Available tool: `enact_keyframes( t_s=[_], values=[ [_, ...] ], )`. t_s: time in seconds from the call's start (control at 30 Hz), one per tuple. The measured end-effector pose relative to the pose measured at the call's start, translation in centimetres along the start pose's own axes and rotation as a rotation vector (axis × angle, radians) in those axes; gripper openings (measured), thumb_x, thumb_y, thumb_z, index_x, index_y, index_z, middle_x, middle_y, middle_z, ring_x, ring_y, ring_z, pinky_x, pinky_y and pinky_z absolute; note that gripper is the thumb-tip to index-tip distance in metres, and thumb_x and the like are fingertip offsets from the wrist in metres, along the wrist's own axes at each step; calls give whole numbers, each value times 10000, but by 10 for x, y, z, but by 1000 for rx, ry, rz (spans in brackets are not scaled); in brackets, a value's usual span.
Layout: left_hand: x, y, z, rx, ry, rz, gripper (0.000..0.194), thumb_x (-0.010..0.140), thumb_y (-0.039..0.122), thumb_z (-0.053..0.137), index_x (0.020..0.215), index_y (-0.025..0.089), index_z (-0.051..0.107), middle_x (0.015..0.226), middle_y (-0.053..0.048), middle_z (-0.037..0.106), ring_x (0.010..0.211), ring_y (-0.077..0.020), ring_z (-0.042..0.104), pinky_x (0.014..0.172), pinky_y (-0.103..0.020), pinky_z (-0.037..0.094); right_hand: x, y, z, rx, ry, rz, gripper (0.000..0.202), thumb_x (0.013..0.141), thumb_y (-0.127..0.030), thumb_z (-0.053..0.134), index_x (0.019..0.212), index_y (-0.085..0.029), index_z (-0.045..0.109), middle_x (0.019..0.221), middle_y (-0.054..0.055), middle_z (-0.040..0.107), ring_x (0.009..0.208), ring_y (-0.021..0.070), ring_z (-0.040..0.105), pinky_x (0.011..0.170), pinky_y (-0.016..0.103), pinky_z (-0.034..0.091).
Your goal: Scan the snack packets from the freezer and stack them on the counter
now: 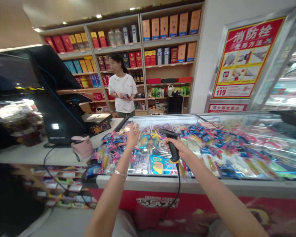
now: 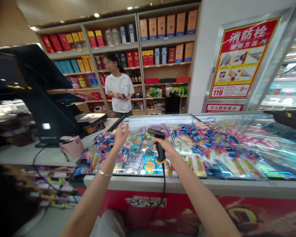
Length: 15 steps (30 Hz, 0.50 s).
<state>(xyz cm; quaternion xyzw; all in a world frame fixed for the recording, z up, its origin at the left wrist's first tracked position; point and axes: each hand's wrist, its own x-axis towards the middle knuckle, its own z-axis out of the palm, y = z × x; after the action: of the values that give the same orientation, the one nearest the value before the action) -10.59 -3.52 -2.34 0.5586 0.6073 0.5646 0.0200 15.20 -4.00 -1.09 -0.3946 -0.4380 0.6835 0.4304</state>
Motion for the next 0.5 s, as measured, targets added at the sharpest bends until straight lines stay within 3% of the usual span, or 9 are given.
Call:
enact_keyframes(
  t_s=[0.1, 0.2, 0.33, 0.5],
  values=[
    [-2, -28, -41, 246, 96, 2, 538, 808, 200, 557, 1318, 114, 409, 1220, -177, 571, 1152, -266, 550, 978, -417, 441, 7, 16, 26, 63, -77, 37, 62, 737, -133, 661, 713, -135, 603, 542, 14, 617, 399, 82, 505, 372, 176, 432],
    [-22, -53, -65, 466, 124, -3, 536, 857, 218, 478, 1366, 85, 380, 1255, -205, 526, 1150, -283, 535, 960, -430, 446, 16, 39, 44, 124, -160, 62, 79, 725, -159, 676, 708, -136, 602, 549, -2, 598, 411, 77, 504, 390, 174, 439],
    [-54, -71, -76, 724, 168, 36, 503, 915, 285, 395, 1395, 137, 413, 1189, -184, 578, 1156, -313, 522, 1012, -488, 383, 25, 72, 58, 196, -201, 138, 112, 730, -198, 682, 701, -142, 590, 556, -10, 586, 416, 73, 505, 411, 173, 439],
    [-68, -80, -75, 846, 325, 12, 461, 928, 337, 377, 1328, 156, 517, 1396, -182, 466, 1302, -336, 401, 1114, -565, 208, 36, 94, 60, 294, -229, 191, 128, 782, -218, 631, 687, -149, 580, 574, -7, 586, 431, 67, 513, 426, 159, 447]
  ],
)
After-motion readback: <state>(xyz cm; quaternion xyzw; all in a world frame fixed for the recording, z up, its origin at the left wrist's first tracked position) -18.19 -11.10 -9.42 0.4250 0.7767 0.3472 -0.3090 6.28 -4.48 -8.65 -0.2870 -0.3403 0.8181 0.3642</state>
